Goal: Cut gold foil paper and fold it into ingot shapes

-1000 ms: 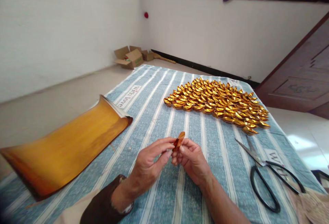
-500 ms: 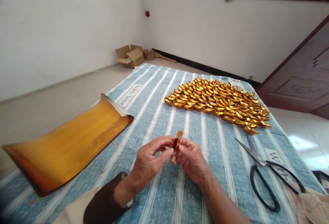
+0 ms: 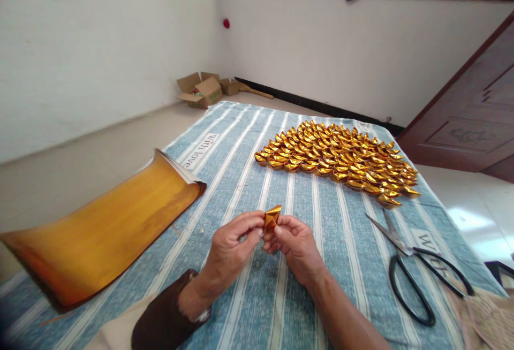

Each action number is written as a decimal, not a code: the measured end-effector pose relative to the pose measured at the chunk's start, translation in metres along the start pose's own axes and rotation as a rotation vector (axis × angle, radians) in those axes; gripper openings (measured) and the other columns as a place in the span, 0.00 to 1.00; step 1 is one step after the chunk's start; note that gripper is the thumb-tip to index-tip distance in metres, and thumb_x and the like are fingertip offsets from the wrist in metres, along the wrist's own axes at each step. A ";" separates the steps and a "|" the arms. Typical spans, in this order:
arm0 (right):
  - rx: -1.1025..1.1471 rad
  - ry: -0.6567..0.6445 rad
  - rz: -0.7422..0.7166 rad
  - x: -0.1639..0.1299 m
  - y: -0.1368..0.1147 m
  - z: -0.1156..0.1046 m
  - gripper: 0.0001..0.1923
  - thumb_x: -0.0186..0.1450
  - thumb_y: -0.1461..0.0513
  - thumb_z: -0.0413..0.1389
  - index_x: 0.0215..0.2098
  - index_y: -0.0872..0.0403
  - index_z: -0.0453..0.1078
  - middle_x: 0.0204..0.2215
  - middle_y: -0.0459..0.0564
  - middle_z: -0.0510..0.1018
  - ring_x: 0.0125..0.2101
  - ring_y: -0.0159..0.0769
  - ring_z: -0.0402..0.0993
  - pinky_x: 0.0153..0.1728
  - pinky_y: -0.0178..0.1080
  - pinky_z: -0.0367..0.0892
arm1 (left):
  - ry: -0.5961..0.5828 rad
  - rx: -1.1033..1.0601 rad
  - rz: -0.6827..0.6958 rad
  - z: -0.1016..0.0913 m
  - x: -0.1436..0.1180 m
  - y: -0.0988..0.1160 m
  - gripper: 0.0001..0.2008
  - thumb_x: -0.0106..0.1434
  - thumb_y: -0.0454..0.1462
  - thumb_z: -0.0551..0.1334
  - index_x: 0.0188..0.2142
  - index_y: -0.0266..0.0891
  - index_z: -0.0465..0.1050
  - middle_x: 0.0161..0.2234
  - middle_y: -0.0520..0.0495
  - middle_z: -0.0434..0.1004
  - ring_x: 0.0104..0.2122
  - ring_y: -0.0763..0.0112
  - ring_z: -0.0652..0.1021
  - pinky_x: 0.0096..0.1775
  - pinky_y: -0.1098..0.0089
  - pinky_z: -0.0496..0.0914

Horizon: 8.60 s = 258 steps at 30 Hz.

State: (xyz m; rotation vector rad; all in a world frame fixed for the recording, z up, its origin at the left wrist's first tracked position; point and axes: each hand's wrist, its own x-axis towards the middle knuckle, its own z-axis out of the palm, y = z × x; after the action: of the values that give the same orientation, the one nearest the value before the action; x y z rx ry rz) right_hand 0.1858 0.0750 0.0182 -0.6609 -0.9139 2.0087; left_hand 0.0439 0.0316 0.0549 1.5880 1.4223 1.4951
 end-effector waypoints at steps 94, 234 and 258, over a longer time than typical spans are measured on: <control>-0.595 0.258 -0.449 -0.009 0.000 -0.004 0.06 0.58 0.62 0.64 0.34 0.50 0.75 0.32 0.45 0.81 0.32 0.33 0.77 0.35 0.36 0.72 | -0.270 -0.361 -0.366 0.001 0.001 -0.001 0.10 0.63 0.36 0.60 0.42 0.40 0.79 0.50 0.42 0.73 0.51 0.60 0.72 0.50 0.64 0.68; -0.824 0.204 -0.253 -0.007 -0.003 -0.006 0.12 0.65 0.54 0.53 0.31 0.54 0.69 0.22 0.45 0.76 0.23 0.32 0.75 0.28 0.34 0.71 | -0.097 -0.540 -0.661 0.012 0.007 -0.015 0.08 0.51 0.37 0.68 0.26 0.32 0.79 0.28 0.45 0.77 0.30 0.69 0.72 0.38 0.68 0.63; -0.934 0.196 -0.499 -0.007 0.001 -0.007 0.15 0.59 0.59 0.60 0.45 0.51 0.71 0.32 0.47 0.81 0.28 0.34 0.78 0.32 0.37 0.75 | -0.032 -0.864 -0.810 0.006 0.010 -0.025 0.08 0.46 0.33 0.72 0.24 0.31 0.75 0.27 0.45 0.78 0.30 0.71 0.76 0.36 0.71 0.69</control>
State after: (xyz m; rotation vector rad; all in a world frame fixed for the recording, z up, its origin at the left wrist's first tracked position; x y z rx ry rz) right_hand 0.1942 0.0709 0.0135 -0.9716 -1.7010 0.9900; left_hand 0.0397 0.0502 0.0349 0.4203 0.9703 1.2651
